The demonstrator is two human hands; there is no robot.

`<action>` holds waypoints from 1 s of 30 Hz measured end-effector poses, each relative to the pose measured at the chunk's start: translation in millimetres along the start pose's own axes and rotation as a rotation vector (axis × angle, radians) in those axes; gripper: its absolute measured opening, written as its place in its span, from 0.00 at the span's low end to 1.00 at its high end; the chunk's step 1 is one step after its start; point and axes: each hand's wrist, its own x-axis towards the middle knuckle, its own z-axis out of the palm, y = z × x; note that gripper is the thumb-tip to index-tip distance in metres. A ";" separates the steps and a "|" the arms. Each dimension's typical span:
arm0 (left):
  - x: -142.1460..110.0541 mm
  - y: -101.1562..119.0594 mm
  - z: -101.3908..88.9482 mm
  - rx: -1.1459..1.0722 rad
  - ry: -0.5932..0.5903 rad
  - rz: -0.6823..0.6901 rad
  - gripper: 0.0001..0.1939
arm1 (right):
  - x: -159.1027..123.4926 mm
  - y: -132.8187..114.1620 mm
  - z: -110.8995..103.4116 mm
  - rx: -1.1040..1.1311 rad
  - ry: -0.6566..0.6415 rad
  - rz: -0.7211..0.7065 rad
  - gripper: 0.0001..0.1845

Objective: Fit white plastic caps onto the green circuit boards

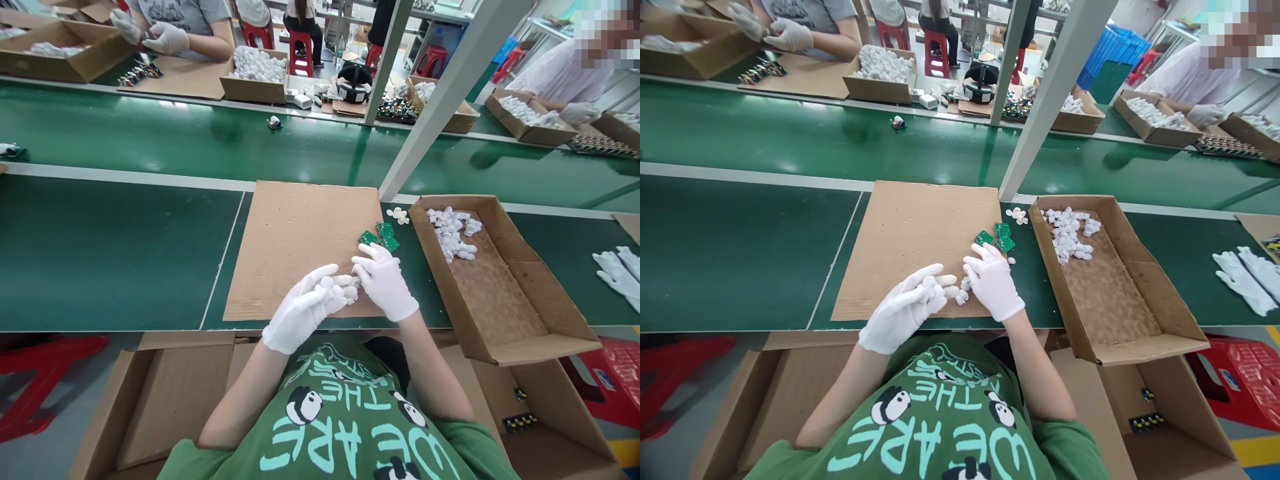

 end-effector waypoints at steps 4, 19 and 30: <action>-0.6 -0.9 0.3 -0.026 -0.099 0.001 0.25 | -19.0 -35.7 -17.2 0.099 -0.119 -0.102 0.23; 6.2 -12.8 3.1 0.489 0.017 0.197 0.11 | -43.5 -58.9 -7.0 0.314 0.074 0.082 0.15; 5.9 -7.8 -3.8 0.389 -0.063 0.093 0.11 | -36.7 -58.1 -3.8 1.139 0.188 0.471 0.08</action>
